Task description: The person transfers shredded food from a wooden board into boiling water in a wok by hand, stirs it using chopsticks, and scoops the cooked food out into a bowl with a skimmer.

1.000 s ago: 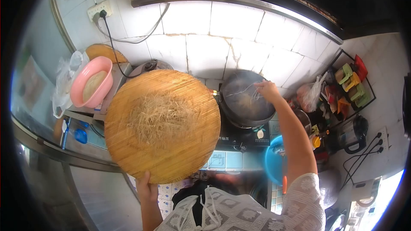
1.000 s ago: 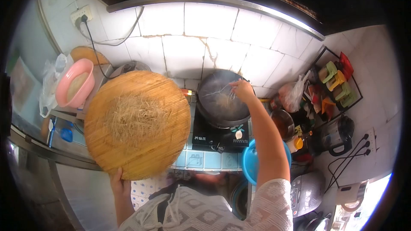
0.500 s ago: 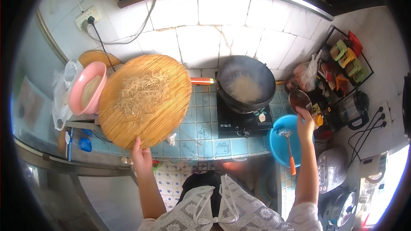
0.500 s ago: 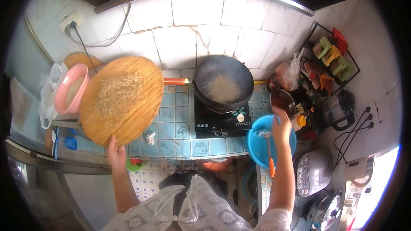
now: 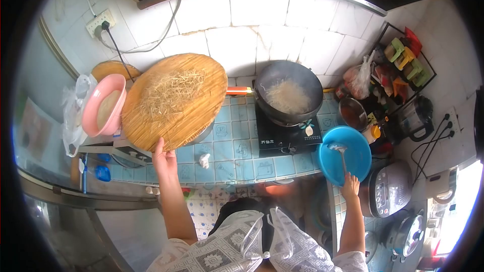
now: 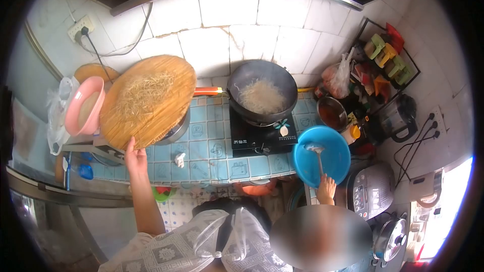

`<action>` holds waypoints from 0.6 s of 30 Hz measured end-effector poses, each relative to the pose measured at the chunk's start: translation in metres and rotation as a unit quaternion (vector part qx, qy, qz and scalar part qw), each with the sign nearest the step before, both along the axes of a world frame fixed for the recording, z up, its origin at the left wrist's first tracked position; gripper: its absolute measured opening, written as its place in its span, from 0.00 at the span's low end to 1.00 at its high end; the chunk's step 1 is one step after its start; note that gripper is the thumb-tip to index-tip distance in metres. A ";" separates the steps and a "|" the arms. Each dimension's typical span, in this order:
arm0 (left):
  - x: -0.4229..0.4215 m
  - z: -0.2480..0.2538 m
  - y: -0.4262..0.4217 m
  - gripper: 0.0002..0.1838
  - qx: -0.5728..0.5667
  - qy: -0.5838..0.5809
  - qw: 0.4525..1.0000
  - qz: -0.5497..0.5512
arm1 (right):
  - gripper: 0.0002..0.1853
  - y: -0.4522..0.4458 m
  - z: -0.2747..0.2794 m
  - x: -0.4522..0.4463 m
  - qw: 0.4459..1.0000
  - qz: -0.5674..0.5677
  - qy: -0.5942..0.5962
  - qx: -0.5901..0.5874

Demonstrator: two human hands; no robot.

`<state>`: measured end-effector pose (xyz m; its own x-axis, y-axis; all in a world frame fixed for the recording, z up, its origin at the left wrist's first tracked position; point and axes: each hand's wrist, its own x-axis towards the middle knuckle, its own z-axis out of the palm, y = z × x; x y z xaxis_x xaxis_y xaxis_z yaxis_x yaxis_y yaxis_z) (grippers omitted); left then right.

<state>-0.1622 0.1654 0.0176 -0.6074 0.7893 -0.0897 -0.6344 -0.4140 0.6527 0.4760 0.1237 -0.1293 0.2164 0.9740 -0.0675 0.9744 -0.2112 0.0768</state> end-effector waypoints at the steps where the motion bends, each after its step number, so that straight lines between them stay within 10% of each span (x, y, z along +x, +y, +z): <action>1: 0.004 0.001 -0.004 0.21 -0.012 0.021 1.000 0.010 | 0.27 0.000 0.006 0.001 1.000 -0.001 -0.003 0.002; 7: 0.021 0.012 -0.043 0.23 -0.017 0.039 0.999 -0.010 | 0.24 0.007 0.096 -0.028 0.976 -0.064 0.174 0.118; 9: 0.029 0.019 -0.059 0.24 -0.023 0.039 0.999 -0.014 | 0.31 0.025 0.135 -0.043 0.934 0.085 0.227 0.264; 13: 0.040 0.018 -0.081 0.24 -0.032 0.040 0.999 -0.006 | 0.29 0.090 0.204 -0.101 0.896 0.227 0.333 0.188; 18: 0.056 0.016 -0.105 0.24 -0.070 0.034 0.996 0.034 | 0.12 0.158 0.217 -0.148 0.955 0.237 0.177 -0.029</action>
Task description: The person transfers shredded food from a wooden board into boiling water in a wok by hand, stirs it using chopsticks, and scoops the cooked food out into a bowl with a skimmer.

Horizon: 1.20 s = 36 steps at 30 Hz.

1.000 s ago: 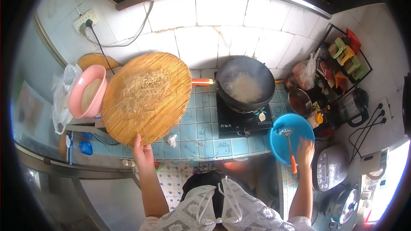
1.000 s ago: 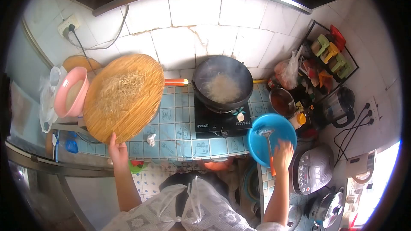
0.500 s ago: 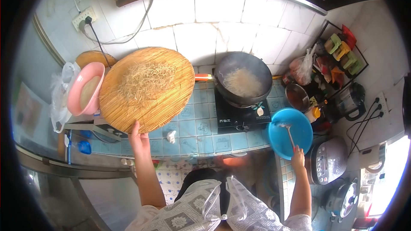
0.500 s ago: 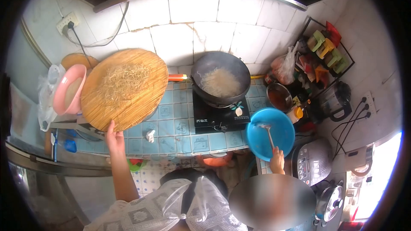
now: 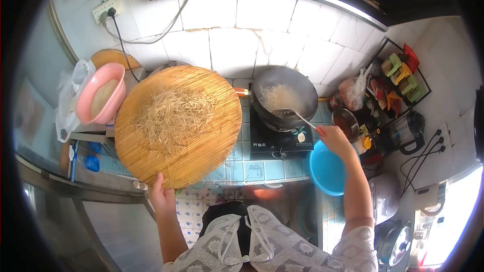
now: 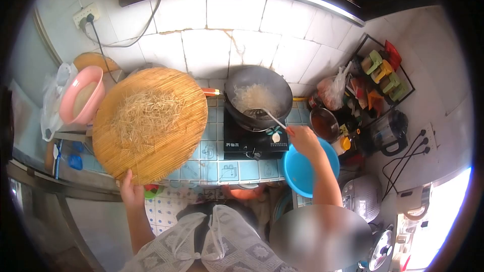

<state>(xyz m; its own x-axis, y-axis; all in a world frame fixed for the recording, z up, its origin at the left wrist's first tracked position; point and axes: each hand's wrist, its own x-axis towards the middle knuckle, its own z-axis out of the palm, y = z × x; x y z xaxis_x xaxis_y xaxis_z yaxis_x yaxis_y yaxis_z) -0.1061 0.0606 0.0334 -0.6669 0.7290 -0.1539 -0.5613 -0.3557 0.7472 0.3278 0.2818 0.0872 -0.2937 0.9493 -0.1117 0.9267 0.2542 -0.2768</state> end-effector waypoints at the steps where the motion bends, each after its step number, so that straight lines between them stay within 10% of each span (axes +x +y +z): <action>1: 0.003 0.000 -0.005 0.22 0.006 -0.019 1.000 -0.006 | 0.12 0.015 -0.011 -0.003 1.000 0.005 -0.004 0.000; 6: 0.013 -0.006 -0.022 0.22 -0.010 -0.021 0.999 0.027 | 0.07 0.070 -0.031 0.004 0.977 0.031 0.135 0.162; 10: 0.022 -0.001 -0.039 0.24 -0.021 -0.043 0.998 0.029 | 0.11 0.111 -0.019 0.008 0.987 0.006 0.032 0.154; 19: 0.020 -0.002 -0.047 0.22 -0.002 -0.056 0.998 0.032 | 0.13 0.095 -0.034 -0.008 0.902 -0.160 0.341 -0.213; 36: 0.004 -0.002 -0.025 0.24 0.027 -0.094 0.995 0.014 | 0.11 0.007 -0.014 -0.034 0.992 -0.034 -0.005 0.125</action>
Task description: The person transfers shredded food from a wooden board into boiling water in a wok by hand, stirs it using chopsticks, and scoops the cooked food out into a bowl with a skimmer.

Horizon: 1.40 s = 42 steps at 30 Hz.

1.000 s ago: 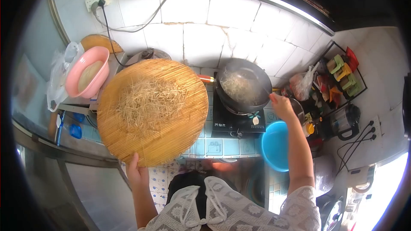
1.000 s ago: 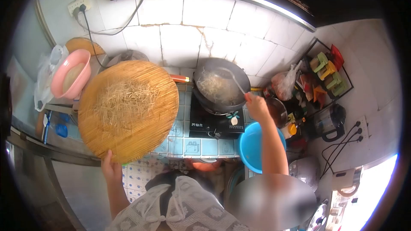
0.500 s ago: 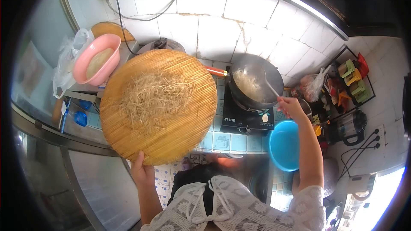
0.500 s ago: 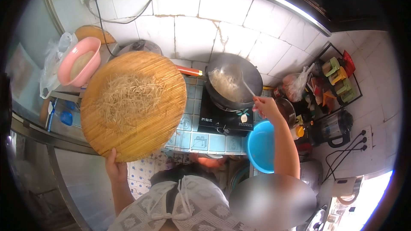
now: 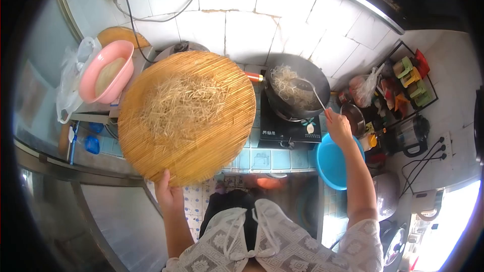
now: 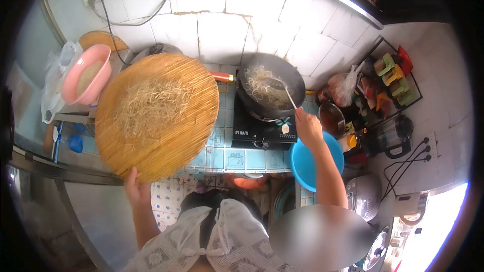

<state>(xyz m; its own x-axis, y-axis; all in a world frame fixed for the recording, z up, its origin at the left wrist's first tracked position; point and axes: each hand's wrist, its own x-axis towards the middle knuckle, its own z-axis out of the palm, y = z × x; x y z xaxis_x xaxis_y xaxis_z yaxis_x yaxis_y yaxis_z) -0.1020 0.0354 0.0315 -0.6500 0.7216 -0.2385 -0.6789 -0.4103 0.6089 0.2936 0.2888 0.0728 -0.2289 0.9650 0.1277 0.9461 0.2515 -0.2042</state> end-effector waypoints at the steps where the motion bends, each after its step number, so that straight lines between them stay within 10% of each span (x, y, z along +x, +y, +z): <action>1: 0.000 0.000 -0.001 0.23 0.000 0.024 1.000 -0.008 | 0.11 0.004 0.005 -0.005 1.000 0.000 -0.005 0.004; 36: 0.008 -0.004 0.003 0.23 -0.001 0.052 0.999 0.015 | 0.16 0.081 -0.032 -0.033 0.955 0.093 -0.239 0.147; 42: 0.011 0.004 0.007 0.20 0.011 0.045 0.999 -0.005 | 0.16 0.028 0.030 0.002 0.949 0.099 -0.271 0.129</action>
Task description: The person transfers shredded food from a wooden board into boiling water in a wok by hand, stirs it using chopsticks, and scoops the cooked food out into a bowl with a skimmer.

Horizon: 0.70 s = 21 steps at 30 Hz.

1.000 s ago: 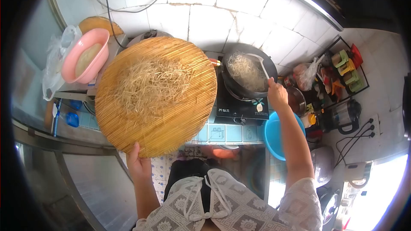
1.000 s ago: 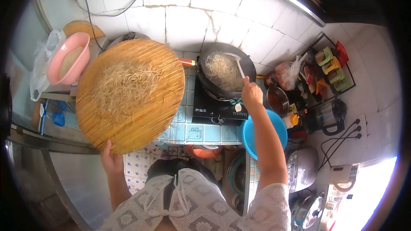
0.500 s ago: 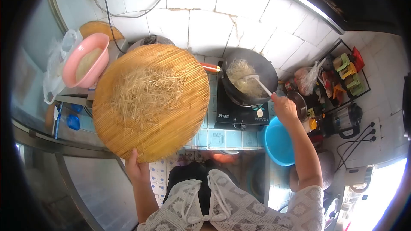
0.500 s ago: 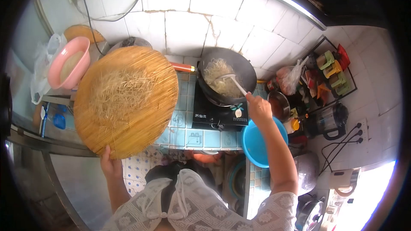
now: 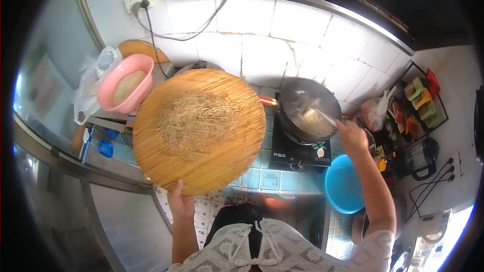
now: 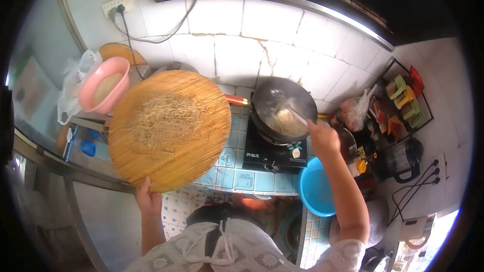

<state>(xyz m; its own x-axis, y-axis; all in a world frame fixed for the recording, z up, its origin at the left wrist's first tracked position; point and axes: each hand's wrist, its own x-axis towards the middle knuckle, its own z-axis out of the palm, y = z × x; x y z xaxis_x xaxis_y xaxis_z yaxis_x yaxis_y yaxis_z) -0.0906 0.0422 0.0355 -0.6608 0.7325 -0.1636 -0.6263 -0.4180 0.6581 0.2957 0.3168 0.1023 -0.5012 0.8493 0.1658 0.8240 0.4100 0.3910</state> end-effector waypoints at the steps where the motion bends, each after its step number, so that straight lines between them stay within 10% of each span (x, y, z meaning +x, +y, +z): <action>1: 0.001 0.000 0.001 0.20 0.004 0.002 1.000 0.010 | 0.19 -0.010 0.006 0.013 1.000 -0.022 0.012 -0.012; 21: -0.123 0.079 0.030 0.13 0.024 0.037 0.992 0.114 | 0.10 -0.012 0.003 0.054 0.957 -0.072 0.274 -0.058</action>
